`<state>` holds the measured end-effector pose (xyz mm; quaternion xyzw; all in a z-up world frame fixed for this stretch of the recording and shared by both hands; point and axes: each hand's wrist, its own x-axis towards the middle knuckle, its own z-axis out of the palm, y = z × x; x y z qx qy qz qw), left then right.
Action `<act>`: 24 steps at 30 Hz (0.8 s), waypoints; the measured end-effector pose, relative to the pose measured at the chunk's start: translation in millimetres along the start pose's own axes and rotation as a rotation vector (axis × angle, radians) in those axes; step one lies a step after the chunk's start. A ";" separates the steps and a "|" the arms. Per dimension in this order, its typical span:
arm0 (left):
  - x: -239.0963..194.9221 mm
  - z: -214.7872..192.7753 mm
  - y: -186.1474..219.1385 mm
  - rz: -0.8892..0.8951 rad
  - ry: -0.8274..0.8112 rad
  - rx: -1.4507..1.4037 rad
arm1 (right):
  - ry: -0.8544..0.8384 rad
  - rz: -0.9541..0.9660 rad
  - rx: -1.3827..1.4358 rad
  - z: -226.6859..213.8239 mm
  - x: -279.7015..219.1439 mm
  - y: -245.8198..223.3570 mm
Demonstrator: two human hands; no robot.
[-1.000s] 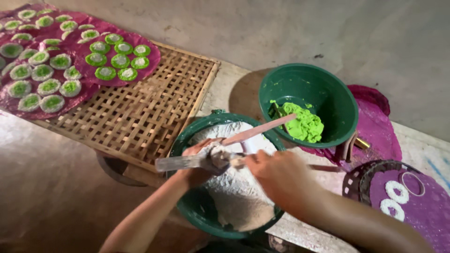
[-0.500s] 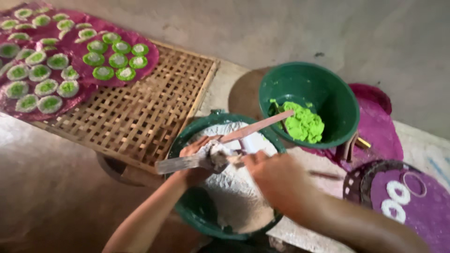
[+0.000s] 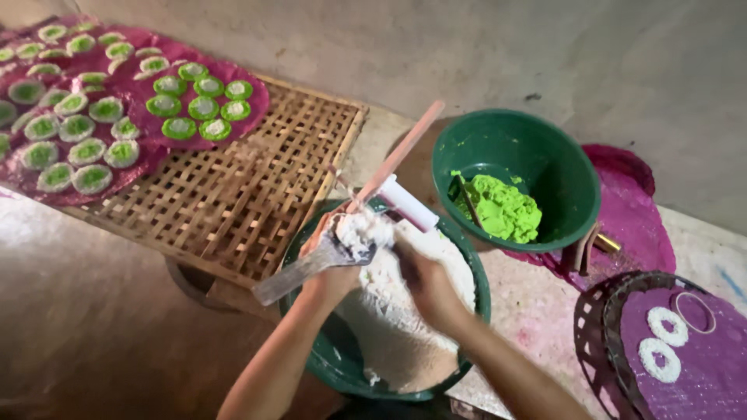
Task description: The person fills small ring-shaped molds with a white mixture using a hand-held tool, levels the surface, and then presses green dough into the center of the molds.
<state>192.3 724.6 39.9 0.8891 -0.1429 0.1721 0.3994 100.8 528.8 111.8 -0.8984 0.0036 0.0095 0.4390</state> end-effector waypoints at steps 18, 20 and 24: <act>14.9 8.1 -3.4 0.271 0.083 0.302 | -0.088 0.028 0.167 24.1 -44.1 58.2; 17.1 5.5 -13.6 0.328 0.160 0.424 | -0.120 -0.098 0.129 1.5 -49.1 49.0; 28.8 -2.8 -19.3 0.180 -0.165 0.437 | -0.068 0.025 -0.052 -56.5 -32.6 31.2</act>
